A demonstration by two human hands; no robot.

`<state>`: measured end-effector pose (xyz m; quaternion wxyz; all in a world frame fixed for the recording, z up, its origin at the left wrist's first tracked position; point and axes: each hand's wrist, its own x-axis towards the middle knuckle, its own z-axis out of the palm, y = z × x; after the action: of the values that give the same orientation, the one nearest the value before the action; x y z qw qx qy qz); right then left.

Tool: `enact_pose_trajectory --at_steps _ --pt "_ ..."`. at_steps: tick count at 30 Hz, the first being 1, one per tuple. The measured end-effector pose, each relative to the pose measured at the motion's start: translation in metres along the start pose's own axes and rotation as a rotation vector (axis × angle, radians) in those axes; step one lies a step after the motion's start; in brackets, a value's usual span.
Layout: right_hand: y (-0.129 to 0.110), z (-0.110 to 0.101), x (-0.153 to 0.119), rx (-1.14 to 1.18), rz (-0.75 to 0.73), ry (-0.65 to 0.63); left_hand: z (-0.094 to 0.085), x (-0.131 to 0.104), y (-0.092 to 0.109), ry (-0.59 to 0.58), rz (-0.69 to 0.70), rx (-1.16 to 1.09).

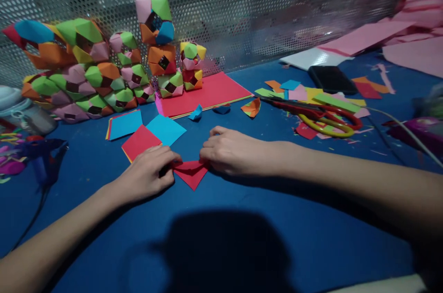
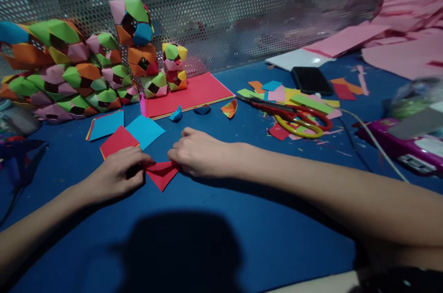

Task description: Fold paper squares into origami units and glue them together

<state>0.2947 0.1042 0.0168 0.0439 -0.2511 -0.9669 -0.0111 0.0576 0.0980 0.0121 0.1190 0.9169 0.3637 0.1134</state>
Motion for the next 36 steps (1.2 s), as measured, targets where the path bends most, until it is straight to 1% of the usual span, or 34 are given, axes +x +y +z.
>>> enact_pose_trajectory --at_steps 2,4,6,8,9,12,15,19,21,26,28,29,31,32,34,35,36 --pt "0.006 0.001 0.000 0.101 0.017 0.032 -0.002 -0.001 -0.001 0.053 -0.101 -0.177" --pt "0.012 0.006 0.002 0.228 0.055 0.078 -0.004 -0.001 -0.003 0.159 -0.237 -0.347" --pt "0.018 0.013 0.005 0.361 0.111 0.154 -0.004 -0.001 -0.006 0.282 -0.343 -0.419" --pt "0.021 0.022 0.009 0.510 0.188 0.229 -0.003 0.001 -0.009 0.432 -0.436 -0.486" --pt "0.022 0.027 0.010 0.572 0.240 0.283 -0.002 0.002 -0.011 0.468 -0.464 -0.514" --pt "0.022 0.035 0.014 0.685 0.298 0.402 -0.001 0.003 -0.015 0.526 -0.488 -0.572" --pt "0.020 0.035 0.013 0.719 0.312 0.472 0.000 0.002 -0.018 0.575 -0.517 -0.582" --pt "0.020 0.031 0.013 0.787 0.310 0.510 -0.001 -0.002 -0.020 0.591 -0.527 -0.511" --pt "0.021 0.032 0.014 0.799 0.306 0.536 -0.001 -0.003 -0.022 0.577 -0.534 -0.474" --pt "0.023 0.034 0.016 0.833 0.326 0.579 0.001 -0.006 -0.026 0.567 -0.539 -0.457" --pt "0.023 0.034 0.017 0.846 0.335 0.580 0.002 -0.007 -0.026 0.556 -0.514 -0.402" --pt "0.023 0.034 0.017 0.854 0.340 0.581 0.002 -0.008 -0.025 0.528 -0.472 -0.358" --pt "0.024 0.033 0.017 0.878 0.355 0.584 0.004 -0.009 -0.023 0.488 -0.316 -0.255" --pt "0.024 0.032 0.017 0.893 0.366 0.590 0.006 -0.009 -0.021 0.495 -0.214 -0.205" --pt "0.024 0.032 0.017 0.905 0.397 0.619 0.009 -0.009 -0.019 0.558 -0.031 -0.117" --pt "0.025 0.032 0.017 0.898 0.414 0.639 0.011 -0.009 -0.018 0.595 0.027 -0.078" --pt "0.025 0.032 0.017 0.883 0.428 0.661 0.012 -0.010 -0.017 0.629 0.057 -0.046"
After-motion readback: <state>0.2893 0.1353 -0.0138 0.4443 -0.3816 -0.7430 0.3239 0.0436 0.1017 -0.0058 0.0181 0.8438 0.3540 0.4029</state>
